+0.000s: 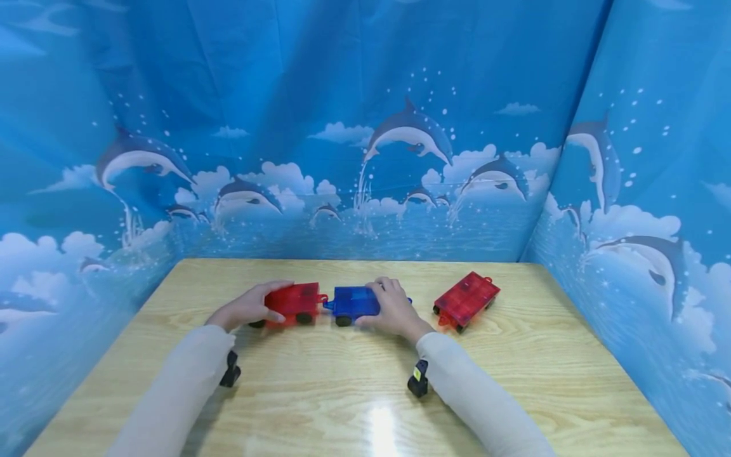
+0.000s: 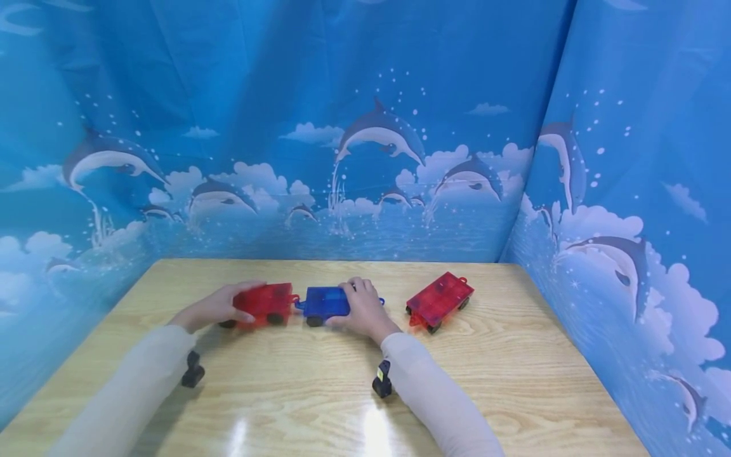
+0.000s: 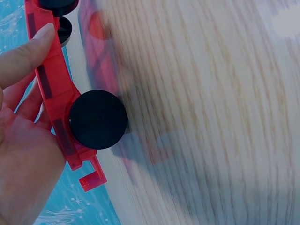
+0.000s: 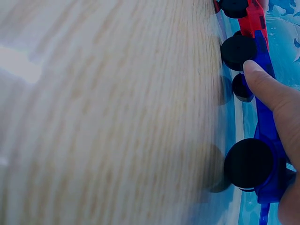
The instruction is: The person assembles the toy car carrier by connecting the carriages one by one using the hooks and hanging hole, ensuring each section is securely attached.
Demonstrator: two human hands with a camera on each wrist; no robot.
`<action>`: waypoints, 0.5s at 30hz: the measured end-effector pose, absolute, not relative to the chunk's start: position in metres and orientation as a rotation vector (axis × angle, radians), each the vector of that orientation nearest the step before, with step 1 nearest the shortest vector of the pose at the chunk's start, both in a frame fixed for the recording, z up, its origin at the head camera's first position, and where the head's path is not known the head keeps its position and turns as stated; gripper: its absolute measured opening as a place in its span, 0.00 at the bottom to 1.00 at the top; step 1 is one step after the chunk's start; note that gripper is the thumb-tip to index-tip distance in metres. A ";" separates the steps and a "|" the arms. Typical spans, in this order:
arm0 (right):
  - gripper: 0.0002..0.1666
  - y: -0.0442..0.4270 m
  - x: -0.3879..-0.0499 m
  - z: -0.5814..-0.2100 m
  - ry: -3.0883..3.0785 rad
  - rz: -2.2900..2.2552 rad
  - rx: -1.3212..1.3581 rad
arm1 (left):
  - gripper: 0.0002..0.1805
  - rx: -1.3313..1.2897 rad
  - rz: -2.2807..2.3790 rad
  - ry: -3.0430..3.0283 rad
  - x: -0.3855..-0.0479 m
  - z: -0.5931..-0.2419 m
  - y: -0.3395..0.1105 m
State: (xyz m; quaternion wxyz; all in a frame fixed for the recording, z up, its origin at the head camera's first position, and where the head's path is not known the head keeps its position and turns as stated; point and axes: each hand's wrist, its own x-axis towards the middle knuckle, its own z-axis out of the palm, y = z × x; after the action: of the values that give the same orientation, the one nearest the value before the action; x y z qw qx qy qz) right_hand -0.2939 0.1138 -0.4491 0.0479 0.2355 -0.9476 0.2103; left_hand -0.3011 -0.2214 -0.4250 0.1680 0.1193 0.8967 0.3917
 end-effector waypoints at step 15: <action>0.53 0.116 -0.293 -0.449 -2.905 0.661 0.734 | 0.46 0.388 1.012 2.589 -0.302 -0.425 -0.215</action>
State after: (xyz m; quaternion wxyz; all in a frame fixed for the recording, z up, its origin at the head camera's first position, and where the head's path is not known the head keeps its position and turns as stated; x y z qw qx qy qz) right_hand -0.2932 0.1162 -0.4493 0.0365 0.2390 -0.9461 0.2153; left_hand -0.3018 -0.2154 -0.4252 0.1668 0.1363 0.9095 0.3555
